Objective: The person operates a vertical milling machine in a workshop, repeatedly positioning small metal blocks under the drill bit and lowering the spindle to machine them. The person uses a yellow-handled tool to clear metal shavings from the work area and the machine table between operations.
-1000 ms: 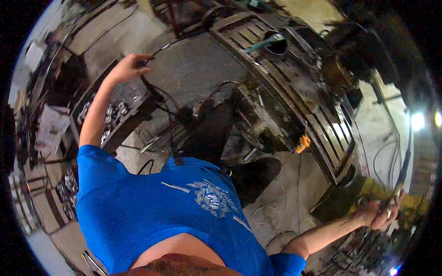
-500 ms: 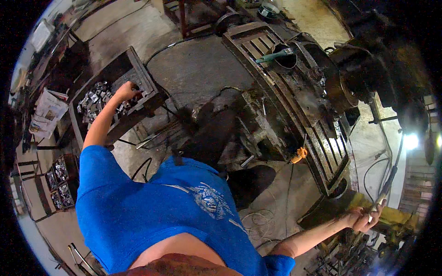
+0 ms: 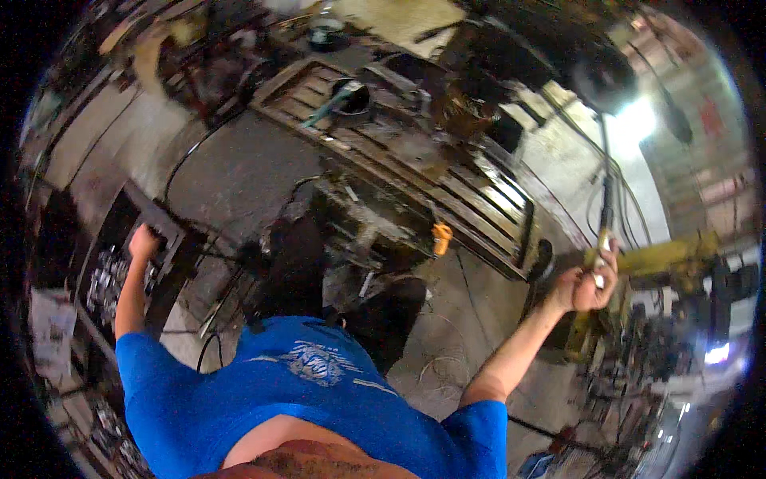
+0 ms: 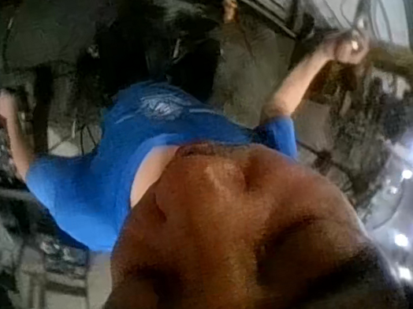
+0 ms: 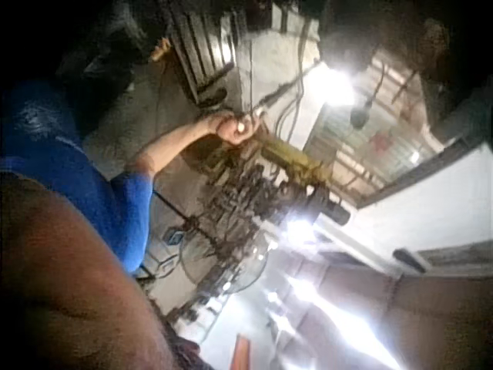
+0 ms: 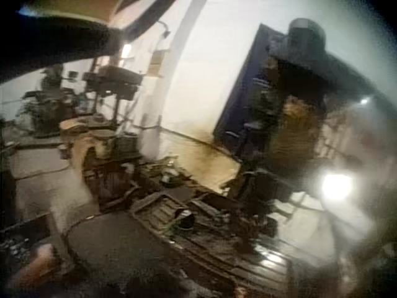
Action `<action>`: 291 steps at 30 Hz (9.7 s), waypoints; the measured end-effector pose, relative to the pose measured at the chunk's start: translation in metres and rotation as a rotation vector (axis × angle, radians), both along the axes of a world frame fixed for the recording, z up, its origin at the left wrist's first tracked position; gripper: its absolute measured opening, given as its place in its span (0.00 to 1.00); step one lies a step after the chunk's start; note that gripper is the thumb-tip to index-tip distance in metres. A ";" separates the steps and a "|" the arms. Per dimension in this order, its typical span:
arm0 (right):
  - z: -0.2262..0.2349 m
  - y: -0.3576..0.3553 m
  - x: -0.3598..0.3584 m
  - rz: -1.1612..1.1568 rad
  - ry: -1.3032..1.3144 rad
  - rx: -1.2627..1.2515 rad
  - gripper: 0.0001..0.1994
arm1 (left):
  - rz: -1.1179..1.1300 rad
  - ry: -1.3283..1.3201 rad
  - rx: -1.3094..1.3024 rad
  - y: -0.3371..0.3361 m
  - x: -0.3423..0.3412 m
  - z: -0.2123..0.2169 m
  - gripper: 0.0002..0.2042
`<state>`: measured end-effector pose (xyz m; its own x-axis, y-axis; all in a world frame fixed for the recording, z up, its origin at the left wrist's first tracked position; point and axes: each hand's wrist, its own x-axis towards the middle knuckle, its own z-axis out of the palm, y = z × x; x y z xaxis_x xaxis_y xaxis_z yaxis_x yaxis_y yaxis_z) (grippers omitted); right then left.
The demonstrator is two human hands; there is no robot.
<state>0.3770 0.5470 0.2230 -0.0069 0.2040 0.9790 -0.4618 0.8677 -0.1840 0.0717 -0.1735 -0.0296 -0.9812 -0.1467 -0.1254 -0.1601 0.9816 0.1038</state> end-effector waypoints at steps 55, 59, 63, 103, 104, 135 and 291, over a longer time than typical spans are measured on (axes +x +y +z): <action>0.258 0.030 -0.011 -0.060 -0.258 -0.210 0.19 | -0.631 0.217 0.708 0.258 -0.044 0.049 0.20; 0.220 0.009 0.002 0.027 -0.209 -0.146 0.21 | -0.605 0.164 0.948 0.258 -0.051 0.037 0.20; 0.031 -0.023 0.000 -0.243 -0.661 -0.344 0.10 | -0.322 -0.073 1.349 0.254 -0.032 0.058 0.15; -0.084 -0.205 -0.107 -0.056 -1.829 0.343 0.15 | -0.872 0.574 0.357 0.293 0.019 0.070 0.15; -0.076 -0.190 -0.104 -0.142 -1.839 0.205 0.15 | -0.853 0.575 0.339 0.288 0.016 0.067 0.16; -0.061 -0.098 -0.062 -0.063 -1.733 -0.045 0.12 | -1.050 0.463 0.448 0.457 0.016 0.117 0.17; 0.071 -0.019 -0.003 0.158 0.014 -0.080 0.05 | -0.814 0.148 1.076 0.531 -0.045 0.107 0.12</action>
<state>0.3743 0.5279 0.2936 -0.0313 0.2787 0.9599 -0.5941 0.7670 -0.2421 0.0262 0.3580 0.0773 -0.7564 0.5791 0.3041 0.5014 0.2148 0.8381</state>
